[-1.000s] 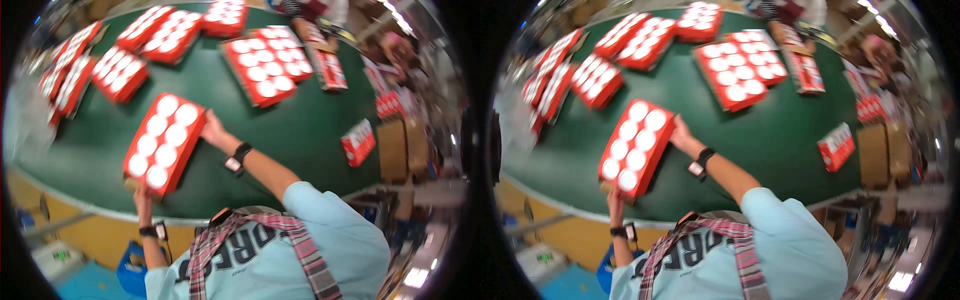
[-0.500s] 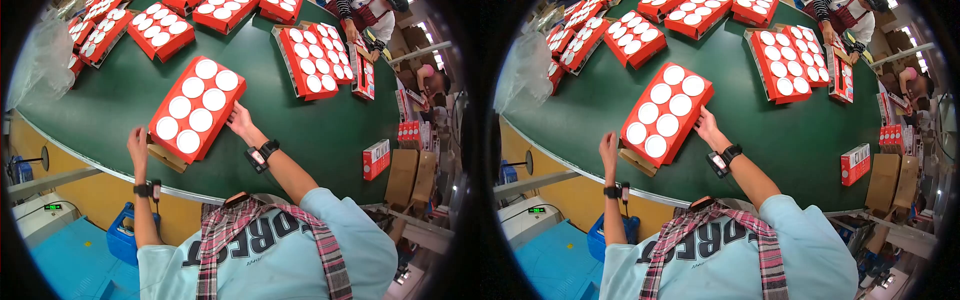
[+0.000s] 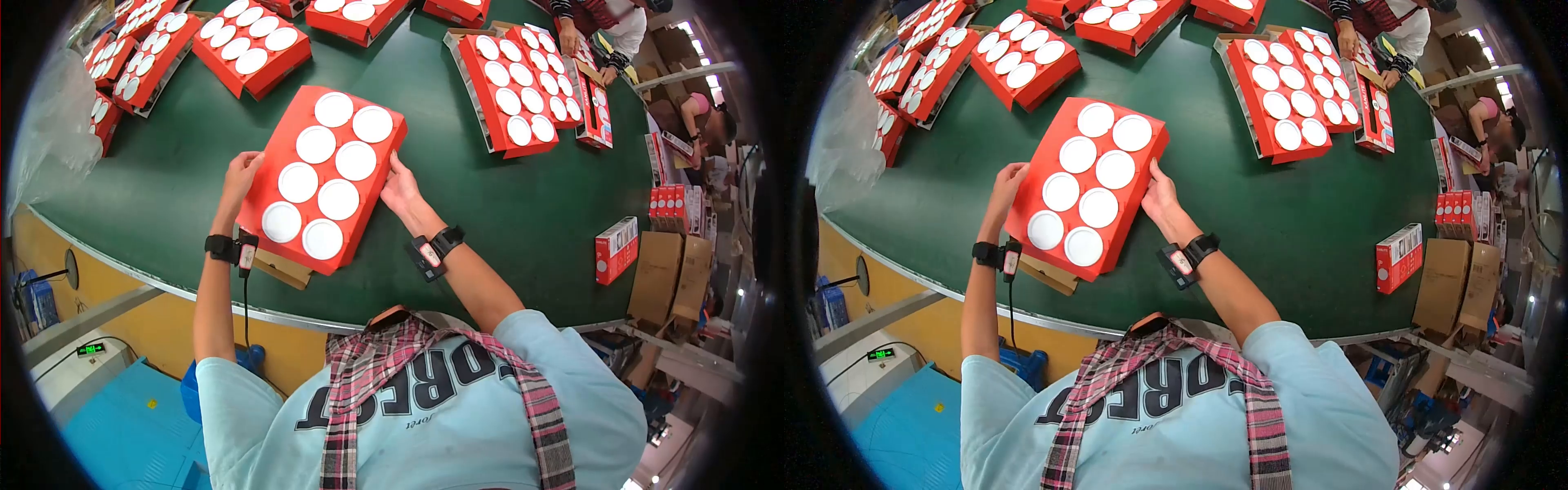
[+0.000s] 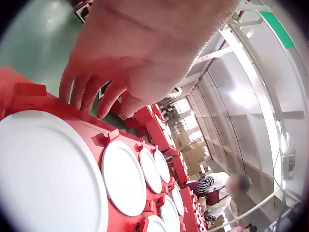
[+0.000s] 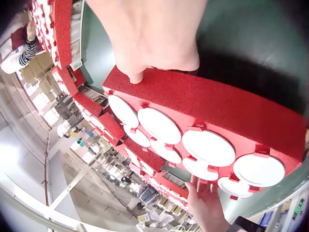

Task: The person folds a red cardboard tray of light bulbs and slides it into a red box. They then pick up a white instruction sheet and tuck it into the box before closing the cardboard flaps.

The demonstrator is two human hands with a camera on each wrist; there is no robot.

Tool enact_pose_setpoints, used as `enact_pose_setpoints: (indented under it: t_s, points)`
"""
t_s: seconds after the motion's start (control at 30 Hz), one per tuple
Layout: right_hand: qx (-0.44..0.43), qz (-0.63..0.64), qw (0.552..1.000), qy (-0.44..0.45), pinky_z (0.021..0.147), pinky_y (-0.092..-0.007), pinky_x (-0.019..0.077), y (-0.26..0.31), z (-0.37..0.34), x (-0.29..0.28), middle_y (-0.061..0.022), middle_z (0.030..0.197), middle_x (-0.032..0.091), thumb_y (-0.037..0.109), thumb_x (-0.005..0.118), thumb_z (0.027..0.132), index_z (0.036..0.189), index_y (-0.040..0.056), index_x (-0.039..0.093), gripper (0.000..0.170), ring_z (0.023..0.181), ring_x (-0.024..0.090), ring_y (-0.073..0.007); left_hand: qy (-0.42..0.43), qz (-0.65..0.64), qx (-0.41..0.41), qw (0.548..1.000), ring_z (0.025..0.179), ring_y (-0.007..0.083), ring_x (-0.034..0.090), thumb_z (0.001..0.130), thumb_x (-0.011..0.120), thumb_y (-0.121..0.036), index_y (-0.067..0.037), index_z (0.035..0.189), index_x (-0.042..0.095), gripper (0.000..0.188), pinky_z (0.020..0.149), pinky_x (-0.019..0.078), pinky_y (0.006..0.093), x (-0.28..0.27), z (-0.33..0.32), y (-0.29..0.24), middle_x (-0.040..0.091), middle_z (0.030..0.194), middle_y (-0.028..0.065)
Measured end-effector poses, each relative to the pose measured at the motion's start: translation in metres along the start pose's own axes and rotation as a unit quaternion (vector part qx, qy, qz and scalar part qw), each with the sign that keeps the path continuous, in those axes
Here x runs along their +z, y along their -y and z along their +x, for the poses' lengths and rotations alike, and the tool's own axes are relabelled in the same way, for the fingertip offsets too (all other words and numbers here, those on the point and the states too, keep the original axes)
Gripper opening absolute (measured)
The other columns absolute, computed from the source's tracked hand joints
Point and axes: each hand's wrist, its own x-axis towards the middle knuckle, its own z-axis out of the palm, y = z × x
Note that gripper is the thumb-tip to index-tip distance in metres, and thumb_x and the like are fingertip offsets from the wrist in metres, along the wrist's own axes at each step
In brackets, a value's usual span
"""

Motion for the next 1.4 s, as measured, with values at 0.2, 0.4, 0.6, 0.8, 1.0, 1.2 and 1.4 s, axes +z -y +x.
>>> enact_pose_setpoints:
  t_s: [0.2, 0.4, 0.6, 0.8, 1.0, 1.2, 1.4]
  points:
    - [0.016, -0.020, 0.999, -0.019, 0.097, -0.0436, 0.0406, 0.031, -0.004, 0.007, -0.0142, 0.121, 0.050, 0.029, 0.047, 0.093, 0.121, 0.0028, 0.045, 0.039, 0.114, 0.047, -0.0263, 0.163, -0.202, -0.061, 0.964, 0.078, 0.0105, 0.059, 0.089, 0.053, -0.027, 0.004, 0.104, 0.056, 0.035, 0.071, 0.0473, 0.0237, 0.005, -0.020, -0.019, 0.064, 0.090, 0.0080]
    - [0.070, -0.115, 0.990, -0.044, 0.096, -0.0417, 0.0400, 0.094, -0.019, -0.039, -0.0127, 0.118, 0.051, 0.032, 0.047, 0.093, 0.119, 0.0052, 0.048, 0.037, 0.111, 0.049, -0.0251, 0.181, -0.228, -0.052, 0.955, 0.076, 0.0099, 0.061, 0.090, 0.053, -0.024, 0.004, 0.106, 0.054, 0.032, 0.070, 0.0492, 0.0227, 0.065, -0.063, -0.043, 0.064, 0.090, 0.0083]
    - [0.048, -0.181, 0.979, -0.081, 0.097, -0.0411, 0.0385, 0.147, -0.064, -0.120, -0.0112, 0.117, 0.053, 0.034, 0.048, 0.092, 0.121, 0.0049, 0.047, 0.041, 0.111, 0.048, -0.0229, 0.254, -0.251, -0.034, 0.933, 0.073, 0.0105, 0.062, 0.088, 0.054, -0.016, 0.005, 0.102, 0.055, 0.025, 0.065, 0.0499, 0.0238, 0.158, -0.110, -0.046, 0.065, 0.086, 0.0096]
    - [-0.063, -0.301, 0.946, -0.099, 0.088, -0.0351, 0.0441, 0.164, -0.082, -0.210, -0.0089, 0.111, 0.058, 0.027, 0.049, 0.092, 0.113, 0.0007, 0.053, 0.034, 0.100, 0.056, -0.0205, 0.261, -0.287, -0.058, 0.920, 0.071, 0.0100, 0.062, 0.086, 0.056, -0.013, 0.005, 0.098, 0.057, 0.021, 0.063, 0.0496, 0.0246, 0.241, -0.138, -0.002, 0.066, 0.082, 0.0090]
    - [-0.133, -0.647, 0.707, -0.252, 0.087, -0.0357, 0.0424, 0.160, -0.098, -0.194, -0.0150, 0.104, 0.058, 0.033, 0.061, 0.083, 0.114, -0.0041, 0.053, 0.049, 0.094, 0.055, -0.0288, 0.251, -0.267, -0.072, 0.928, 0.071, 0.0109, 0.062, 0.086, 0.057, -0.012, 0.004, 0.103, 0.057, 0.024, 0.063, 0.0499, 0.0256, 0.251, -0.155, 0.006, 0.066, 0.083, 0.0102]
    - [-0.301, -0.737, 0.568, -0.211, 0.098, -0.0452, 0.0302, 0.141, -0.098, -0.154, -0.0214, 0.128, 0.031, 0.046, 0.067, 0.073, 0.128, -0.0025, 0.036, 0.080, 0.119, 0.029, -0.0378, 0.243, -0.252, -0.072, 0.934, 0.072, 0.0122, 0.063, 0.086, 0.056, -0.011, 0.004, 0.106, 0.057, 0.025, 0.064, 0.0505, 0.0258, 0.245, -0.158, -0.005, 0.066, 0.084, 0.0109]
    - [-0.272, -0.751, 0.569, -0.193, 0.097, -0.0457, 0.0312, 0.124, -0.071, -0.139, -0.0189, 0.129, 0.030, 0.050, 0.072, 0.067, 0.131, 0.0014, 0.030, 0.091, 0.119, 0.030, -0.0367, 0.250, -0.213, -0.057, 0.943, 0.068, 0.0078, 0.059, 0.086, 0.058, -0.014, 0.002, 0.108, 0.055, 0.028, 0.059, 0.0446, 0.0219, 0.238, -0.162, -0.019, 0.066, 0.083, 0.0072]
